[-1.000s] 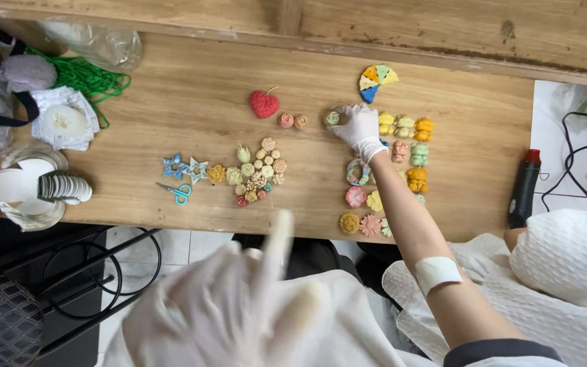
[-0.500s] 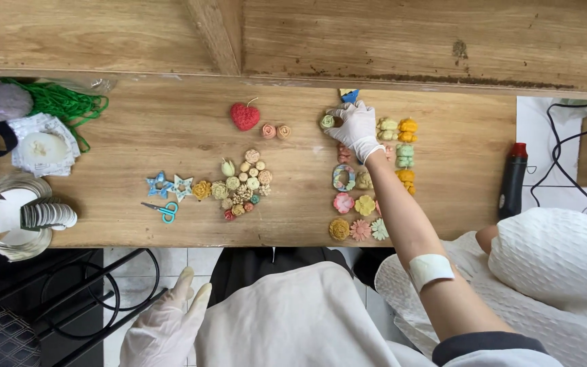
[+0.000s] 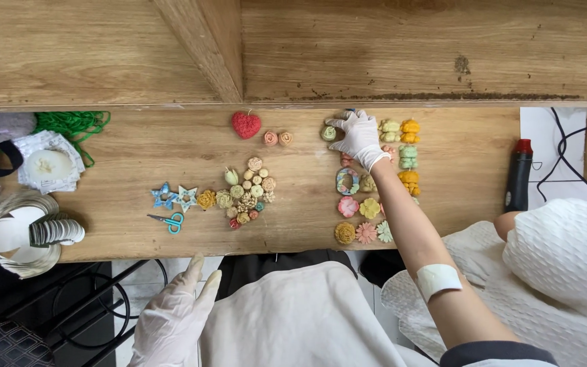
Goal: The person, wearing white gloves, picks up small decorative wax candle pieces one at a time and arranges them into neat rows on a wooden table. Near the end, the person picks up a red heart-shaped candle and trims its wick with scissors.
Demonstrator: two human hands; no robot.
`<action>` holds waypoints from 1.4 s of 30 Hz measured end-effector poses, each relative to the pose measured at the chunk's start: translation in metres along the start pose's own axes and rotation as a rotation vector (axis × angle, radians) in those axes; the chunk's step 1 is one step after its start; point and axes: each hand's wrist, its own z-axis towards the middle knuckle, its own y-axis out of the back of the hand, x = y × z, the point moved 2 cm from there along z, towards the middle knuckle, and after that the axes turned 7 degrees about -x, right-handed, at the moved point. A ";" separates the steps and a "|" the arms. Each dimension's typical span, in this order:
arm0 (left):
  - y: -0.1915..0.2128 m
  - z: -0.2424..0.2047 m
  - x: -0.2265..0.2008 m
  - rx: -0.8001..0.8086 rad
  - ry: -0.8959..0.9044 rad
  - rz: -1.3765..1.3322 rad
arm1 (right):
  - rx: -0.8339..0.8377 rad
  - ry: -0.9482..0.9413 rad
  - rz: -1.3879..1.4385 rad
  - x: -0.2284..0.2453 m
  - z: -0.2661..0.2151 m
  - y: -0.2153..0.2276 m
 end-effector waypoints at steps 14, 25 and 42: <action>0.003 0.017 0.014 0.099 0.052 0.058 | 0.020 -0.023 -0.077 0.010 -0.003 0.010; -0.012 0.033 0.045 0.073 0.034 -0.020 | -0.314 -0.206 0.149 0.009 -0.047 0.031; -0.017 0.042 0.069 0.140 0.069 -0.168 | -0.066 -0.013 -0.268 0.112 0.025 -0.085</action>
